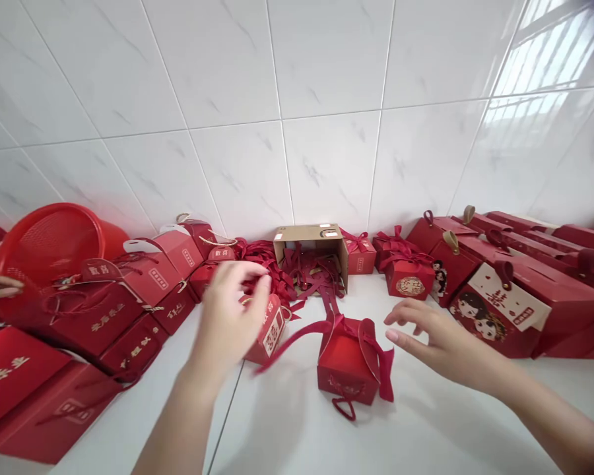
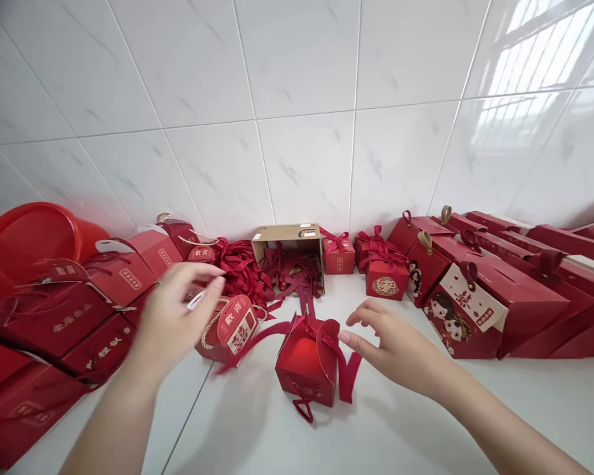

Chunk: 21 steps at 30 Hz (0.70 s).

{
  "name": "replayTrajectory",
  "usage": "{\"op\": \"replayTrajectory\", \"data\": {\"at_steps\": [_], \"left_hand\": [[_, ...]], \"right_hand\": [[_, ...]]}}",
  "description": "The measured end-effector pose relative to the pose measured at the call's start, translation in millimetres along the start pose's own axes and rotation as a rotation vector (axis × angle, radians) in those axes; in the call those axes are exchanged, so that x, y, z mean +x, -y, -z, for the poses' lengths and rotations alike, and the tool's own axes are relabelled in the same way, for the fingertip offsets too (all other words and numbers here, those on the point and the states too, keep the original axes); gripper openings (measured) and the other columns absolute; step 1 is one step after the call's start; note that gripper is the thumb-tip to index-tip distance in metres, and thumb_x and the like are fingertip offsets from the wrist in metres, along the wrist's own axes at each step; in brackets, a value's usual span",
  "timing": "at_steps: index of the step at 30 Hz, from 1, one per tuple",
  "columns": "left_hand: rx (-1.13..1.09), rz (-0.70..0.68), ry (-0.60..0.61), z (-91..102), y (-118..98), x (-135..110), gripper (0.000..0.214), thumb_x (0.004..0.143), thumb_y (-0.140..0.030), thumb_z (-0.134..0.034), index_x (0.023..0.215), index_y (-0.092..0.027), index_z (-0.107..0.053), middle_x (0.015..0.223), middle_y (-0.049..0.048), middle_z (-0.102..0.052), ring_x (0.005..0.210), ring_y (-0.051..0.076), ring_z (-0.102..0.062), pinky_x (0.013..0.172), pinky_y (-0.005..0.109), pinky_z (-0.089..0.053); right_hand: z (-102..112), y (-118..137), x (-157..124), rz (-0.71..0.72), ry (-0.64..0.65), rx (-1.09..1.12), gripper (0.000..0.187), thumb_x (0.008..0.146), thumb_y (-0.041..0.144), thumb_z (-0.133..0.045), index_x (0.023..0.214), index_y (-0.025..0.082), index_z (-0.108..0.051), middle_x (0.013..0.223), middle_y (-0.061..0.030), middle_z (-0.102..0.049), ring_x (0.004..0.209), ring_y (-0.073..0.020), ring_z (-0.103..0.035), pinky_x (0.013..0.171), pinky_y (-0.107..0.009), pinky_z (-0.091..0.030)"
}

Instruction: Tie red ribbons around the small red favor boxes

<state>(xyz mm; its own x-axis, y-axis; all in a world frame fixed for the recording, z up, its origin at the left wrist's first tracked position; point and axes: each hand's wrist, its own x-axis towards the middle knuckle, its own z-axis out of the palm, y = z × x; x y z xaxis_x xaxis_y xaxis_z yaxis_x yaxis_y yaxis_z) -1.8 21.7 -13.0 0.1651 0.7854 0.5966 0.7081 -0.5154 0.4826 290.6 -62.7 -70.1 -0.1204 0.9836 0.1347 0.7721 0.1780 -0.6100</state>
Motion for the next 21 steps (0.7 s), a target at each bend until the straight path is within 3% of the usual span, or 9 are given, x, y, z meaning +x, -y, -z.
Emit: {"op": "replayTrajectory", "data": {"at_steps": [2,4,7,9,14,17,21], "left_hand": [[-0.193,0.022,0.335,-24.8,-9.3,-9.4,0.018,0.090,-0.034,-0.044,0.098,-0.024,-0.057,0.102,0.0025,-0.059,0.094,0.017,-0.058,0.081,0.028,-0.048],[-0.260,0.068,0.522,-50.3,-12.9,-19.5,0.019,0.091,-0.036,-0.042,0.096,-0.023,-0.055,0.105,0.0032,-0.058,0.097,0.018,-0.057,0.079,0.029,-0.047],[-0.214,0.070,0.566,-76.6,-8.5,-33.1,0.021,0.090,-0.039,-0.043,0.086,-0.020,-0.050,0.097,0.0043,-0.057,0.089,0.020,-0.055,0.074,0.031,-0.044],[-0.201,0.053,0.567,-81.3,-3.6,-41.8,0.023,0.091,-0.040,-0.042,0.078,-0.020,-0.044,0.085,0.0021,-0.053,0.077,0.017,-0.051,0.070,0.031,-0.042],[-0.219,0.069,0.612,-59.3,2.6,-66.1,0.031,0.092,-0.042,-0.039,0.070,-0.020,-0.035,0.074,-0.0012,-0.044,0.070,0.015,-0.042,0.066,0.029,-0.035],[-0.327,0.198,0.695,-40.8,8.6,-75.2,0.035,0.092,-0.047,-0.038,0.070,-0.020,-0.035,0.070,-0.0029,-0.040,0.066,0.014,-0.039,0.063,0.026,-0.033],[-0.500,0.403,0.687,-21.2,25.2,-73.5,0.038,0.090,-0.053,-0.038,0.073,-0.020,-0.035,0.068,-0.0047,-0.040,0.061,0.011,-0.040,0.063,0.025,-0.036]], "right_hand": [[-16.1,-6.0,-4.8,-0.017,0.048,0.056,0.039,0.095,0.052,-0.039,0.094,0.021,-0.062,0.101,-0.0064,-0.060,0.084,-0.0178,-0.060,0.071,-0.031,-0.051],[-32.2,-8.4,-7.2,-0.039,0.054,0.131,0.040,0.096,0.052,-0.038,0.090,0.019,-0.061,0.095,-0.0059,-0.061,0.082,-0.0175,-0.060,0.071,-0.030,-0.051],[-51.6,-9.2,-7.7,-0.096,0.036,0.265,0.040,0.094,0.054,-0.040,0.091,0.018,-0.057,0.091,-0.0050,-0.061,0.079,-0.0171,-0.059,0.069,-0.030,-0.050],[-58.1,-9.7,-7.2,-0.075,0.046,0.352,0.039,0.094,0.054,-0.041,0.089,0.018,-0.055,0.090,-0.0045,-0.060,0.078,-0.0165,-0.057,0.070,-0.030,-0.050],[-53.3,-13.2,-5.6,0.077,0.271,0.525,0.037,0.090,0.051,-0.053,0.081,0.016,-0.056,0.085,-0.0032,-0.058,0.077,-0.0145,-0.054,0.075,-0.030,-0.047],[-46.9,-16.1,-4.3,0.026,0.407,0.731,0.037,0.084,0.051,-0.062,0.081,0.015,-0.052,0.074,-0.0002,-0.055,0.067,-0.0114,-0.051,0.064,-0.026,-0.044],[-36.7,-19.6,-2.1,-0.040,0.423,0.793,0.038,0.083,0.050,-0.064,0.082,0.015,-0.051,0.061,0.0044,-0.048,0.053,-0.0071,-0.040,0.051,-0.021,-0.033]]}}
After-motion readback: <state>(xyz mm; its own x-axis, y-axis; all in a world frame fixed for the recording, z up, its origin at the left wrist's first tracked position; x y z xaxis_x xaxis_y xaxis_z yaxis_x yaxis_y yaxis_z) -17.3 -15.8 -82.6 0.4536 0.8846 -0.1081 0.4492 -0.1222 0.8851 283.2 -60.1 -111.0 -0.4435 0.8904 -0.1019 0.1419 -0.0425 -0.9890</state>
